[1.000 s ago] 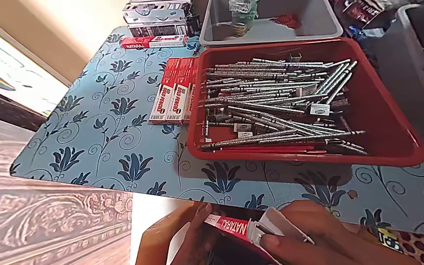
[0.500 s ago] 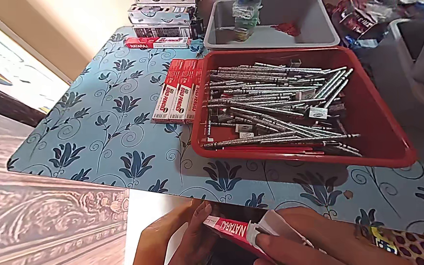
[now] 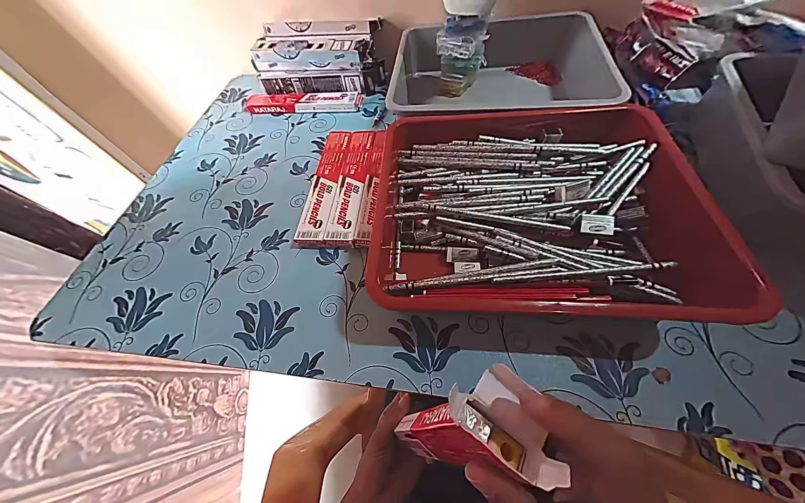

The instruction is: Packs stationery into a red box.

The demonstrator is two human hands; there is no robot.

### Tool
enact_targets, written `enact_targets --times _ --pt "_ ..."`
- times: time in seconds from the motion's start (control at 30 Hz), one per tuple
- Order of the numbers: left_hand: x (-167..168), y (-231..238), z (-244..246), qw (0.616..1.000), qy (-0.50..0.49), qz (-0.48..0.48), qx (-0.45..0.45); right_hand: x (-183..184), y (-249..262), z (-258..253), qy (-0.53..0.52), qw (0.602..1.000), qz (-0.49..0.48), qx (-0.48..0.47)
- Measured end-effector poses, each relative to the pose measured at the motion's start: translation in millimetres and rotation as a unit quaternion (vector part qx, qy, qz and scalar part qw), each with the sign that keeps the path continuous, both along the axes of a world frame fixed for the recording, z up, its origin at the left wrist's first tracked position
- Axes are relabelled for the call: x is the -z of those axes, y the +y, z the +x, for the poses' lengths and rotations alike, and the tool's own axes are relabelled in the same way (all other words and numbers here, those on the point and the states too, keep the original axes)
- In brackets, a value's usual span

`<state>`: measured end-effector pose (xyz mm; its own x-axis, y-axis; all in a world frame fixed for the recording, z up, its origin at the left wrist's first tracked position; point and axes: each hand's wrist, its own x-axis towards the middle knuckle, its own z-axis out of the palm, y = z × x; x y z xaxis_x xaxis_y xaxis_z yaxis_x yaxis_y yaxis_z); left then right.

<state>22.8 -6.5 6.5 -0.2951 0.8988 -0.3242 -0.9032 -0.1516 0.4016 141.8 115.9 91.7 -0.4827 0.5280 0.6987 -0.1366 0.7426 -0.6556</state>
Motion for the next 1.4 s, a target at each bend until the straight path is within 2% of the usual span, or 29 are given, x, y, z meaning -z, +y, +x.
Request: enact_targets --times 0.13,0.3,0.4,0.5,0.57,0.63,0.7,0.8,1.0,1.13,1.33,1.37,1.4 --pt "-7.0 7.0 3.8 1.000 0.000 -0.028 0.000 4.9 -17.3 -10.8 0.076 0.993 -0.088 0.029" --pt "-2.8 4.4 2.1 1.000 -0.010 0.024 0.000 3.3 -20.9 -17.4 0.102 0.989 -0.108 0.019" --pt "-2.2 9.6 -0.3 0.998 -0.030 0.051 -0.011 1.8 -29.8 -11.5 0.102 0.986 -0.130 -0.016" --pt "18.5 13.2 -1.0 0.991 -0.064 0.116 0.001 6.1 -31.7 -10.5 0.119 0.979 -0.148 -0.071" --pt "32.5 11.8 -1.2 0.986 -0.086 0.145 0.017 13.0 -32.4 -12.9 0.132 0.980 -0.128 -0.081" --pt "35.0 9.8 -0.7 0.990 -0.085 0.110 0.021 15.2 -34.0 -15.5 0.126 0.986 -0.082 -0.066" --pt "32.3 9.4 -0.1 0.991 -0.078 0.104 0.029 10.7 -32.6 -15.8 0.093 0.995 -0.013 -0.043" --pt "30.2 9.9 2.8 0.991 -0.085 0.096 0.030 16.1 -31.1 -9.5 0.032 0.998 0.032 -0.033" --pt "16.0 10.1 3.5 0.996 -0.083 0.031 0.018 17.3 -21.4 -4.6 0.024 0.997 0.072 0.014" --pt "28.6 10.8 0.3 0.993 -0.092 0.066 0.027 4.5 -13.1 3.0 -0.006 0.997 0.077 -0.022" --pt "-3.6 8.9 2.3 0.996 -0.075 0.031 0.027 -13.7 2.7 10.3 -0.052 0.991 0.072 -0.101" --pt "2.2 9.6 2.0 0.996 -0.082 0.026 0.032 -15.9 3.8 11.3 -0.060 0.990 0.066 -0.110" --pt "23.3 9.1 0.7 0.993 -0.087 0.061 0.052 -18.3 4.4 12.4 -0.067 0.989 0.061 -0.113"
